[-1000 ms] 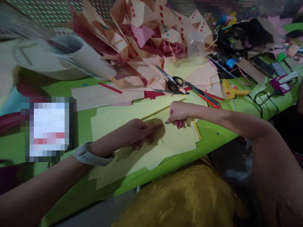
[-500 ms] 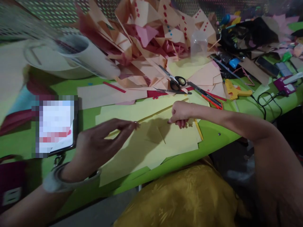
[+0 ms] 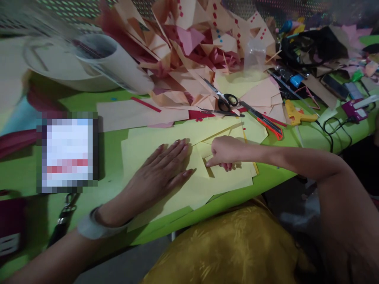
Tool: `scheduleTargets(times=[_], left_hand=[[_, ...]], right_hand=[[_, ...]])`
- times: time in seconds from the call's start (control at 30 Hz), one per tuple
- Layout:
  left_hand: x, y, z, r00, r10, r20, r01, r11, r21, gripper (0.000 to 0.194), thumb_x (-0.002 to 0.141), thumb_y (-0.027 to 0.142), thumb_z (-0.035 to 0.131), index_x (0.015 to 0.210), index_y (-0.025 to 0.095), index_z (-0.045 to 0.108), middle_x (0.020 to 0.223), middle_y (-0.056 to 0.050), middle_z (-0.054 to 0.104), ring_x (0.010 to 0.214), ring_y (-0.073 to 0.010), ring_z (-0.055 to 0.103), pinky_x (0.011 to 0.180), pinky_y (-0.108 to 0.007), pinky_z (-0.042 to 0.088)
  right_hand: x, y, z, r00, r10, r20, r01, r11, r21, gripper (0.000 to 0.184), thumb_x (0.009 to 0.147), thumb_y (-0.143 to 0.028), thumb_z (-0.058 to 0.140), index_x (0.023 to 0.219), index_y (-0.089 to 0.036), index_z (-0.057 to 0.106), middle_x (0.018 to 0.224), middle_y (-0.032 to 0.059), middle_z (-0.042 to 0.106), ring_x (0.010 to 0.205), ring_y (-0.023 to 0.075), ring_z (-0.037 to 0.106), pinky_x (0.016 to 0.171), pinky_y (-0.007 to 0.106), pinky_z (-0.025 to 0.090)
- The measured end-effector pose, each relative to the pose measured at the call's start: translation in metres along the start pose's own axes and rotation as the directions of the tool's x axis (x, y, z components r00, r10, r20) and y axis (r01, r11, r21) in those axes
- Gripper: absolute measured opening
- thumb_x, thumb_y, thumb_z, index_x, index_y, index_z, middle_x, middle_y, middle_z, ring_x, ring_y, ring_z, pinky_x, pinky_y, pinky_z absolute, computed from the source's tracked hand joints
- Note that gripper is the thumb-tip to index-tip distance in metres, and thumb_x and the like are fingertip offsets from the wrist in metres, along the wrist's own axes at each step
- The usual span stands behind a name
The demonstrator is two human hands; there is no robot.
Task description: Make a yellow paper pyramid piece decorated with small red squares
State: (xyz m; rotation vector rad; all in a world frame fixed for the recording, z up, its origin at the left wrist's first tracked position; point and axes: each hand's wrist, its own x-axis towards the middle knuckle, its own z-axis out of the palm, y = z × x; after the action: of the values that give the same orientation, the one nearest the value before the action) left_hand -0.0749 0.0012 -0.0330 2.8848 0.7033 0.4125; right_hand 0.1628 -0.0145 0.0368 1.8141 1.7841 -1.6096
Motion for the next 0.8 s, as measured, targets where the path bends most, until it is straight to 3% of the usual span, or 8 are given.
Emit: scheduleTargets(times=[0.07, 0.17, 0.23, 0.3, 0.43, 0.63, 0.8], left_hand=[[0.001, 0.001, 0.0, 1.0, -0.02, 0.007, 0.02, 1.0, -0.015, 0.065, 0.101, 0.042, 0.037, 0.157, 0.015, 0.016, 0.158, -0.017, 0.035, 0.146, -0.0282, 0.031, 0.118, -0.052, 0.029], [0.001, 0.003, 0.002, 0.999, -0.051, 0.009, 0.051, 0.998, -0.024, 0.067, 0.101, 0.044, 0.036, 0.157, 0.013, 0.017, 0.158, -0.018, 0.033, 0.146, -0.0284, 0.031, 0.118, -0.052, 0.029], [0.0, 0.004, 0.003, 0.999, -0.051, 0.001, 0.051, 0.998, -0.025, 0.066, 0.101, 0.041, 0.037, 0.157, 0.012, 0.016, 0.158, -0.019, 0.033, 0.147, -0.0279, 0.031, 0.118, -0.051, 0.029], [-0.001, 0.003, 0.002, 0.999, -0.036, -0.001, 0.036, 0.999, -0.039, 0.064, 0.101, 0.033, 0.036, 0.157, 0.013, 0.014, 0.159, -0.018, 0.032, 0.147, -0.0266, 0.029, 0.119, -0.05, 0.028], [-0.002, 0.001, -0.001, 0.999, -0.028, 0.031, 0.031, 0.994, -0.105, 0.065, 0.098, 0.021, 0.032, 0.158, 0.015, 0.008, 0.16, -0.015, 0.029, 0.148, -0.0254, 0.027, 0.119, -0.051, 0.028], [-0.002, 0.002, -0.009, 0.997, -0.07, 0.017, 0.072, 0.98, -0.184, 0.071, 0.097, 0.016, 0.031, 0.158, 0.02, -0.004, 0.161, -0.013, 0.028, 0.147, -0.0259, 0.029, 0.119, -0.052, 0.029], [-0.002, 0.008, -0.009, 0.997, -0.007, -0.079, -0.002, 0.994, -0.11, 0.07, 0.097, 0.017, 0.042, 0.158, 0.029, 0.01, 0.161, -0.013, 0.03, 0.146, -0.0294, 0.031, 0.117, -0.055, 0.031]], right_hand=[[-0.001, 0.001, 0.009, 0.981, -0.115, -0.155, 0.091, 0.984, -0.151, 0.027, 0.086, -0.037, 0.068, 0.07, -0.015, 0.063, 0.058, 0.0009, 0.066, 0.054, 0.0135, 0.063, 0.055, 0.025, 0.044], [-0.001, 0.009, 0.02, 0.86, -0.378, -0.342, 0.231, 0.887, -0.4, 0.02, 0.088, -0.029, 0.067, 0.105, -0.017, 0.067, 0.088, 0.004, 0.072, 0.079, 0.0168, 0.065, 0.065, 0.026, 0.042], [0.001, 0.015, 0.026, 0.793, -0.508, -0.336, 0.316, 0.814, -0.486, 0.023, 0.092, -0.027, 0.062, 0.113, -0.02, 0.066, 0.102, 0.0056, 0.07, 0.091, 0.0169, 0.064, 0.069, 0.026, 0.041], [0.005, 0.019, 0.028, 0.762, -0.574, -0.3, 0.375, 0.769, -0.518, 0.018, 0.096, -0.028, 0.058, 0.107, -0.02, 0.07, 0.102, 0.0057, 0.068, 0.093, 0.0159, 0.062, 0.069, 0.025, 0.04], [0.012, 0.019, 0.029, 0.735, -0.586, -0.341, 0.401, 0.782, -0.478, 0.024, 0.099, -0.033, 0.054, 0.095, -0.017, 0.071, 0.093, 0.0049, 0.067, 0.089, 0.0144, 0.06, 0.073, 0.025, 0.039], [0.018, 0.01, 0.031, 0.786, -0.425, -0.448, 0.267, 0.888, -0.374, 0.025, 0.096, -0.037, 0.056, 0.086, -0.016, 0.066, 0.089, 0.004, 0.064, 0.082, 0.0145, 0.056, 0.071, 0.026, 0.035], [0.019, 0.009, 0.033, 0.788, -0.402, -0.467, 0.244, 0.9, -0.362, 0.013, 0.091, -0.027, 0.061, 0.085, -0.017, 0.064, 0.092, 0.0037, 0.065, 0.082, 0.0147, 0.056, 0.071, 0.026, 0.035]])
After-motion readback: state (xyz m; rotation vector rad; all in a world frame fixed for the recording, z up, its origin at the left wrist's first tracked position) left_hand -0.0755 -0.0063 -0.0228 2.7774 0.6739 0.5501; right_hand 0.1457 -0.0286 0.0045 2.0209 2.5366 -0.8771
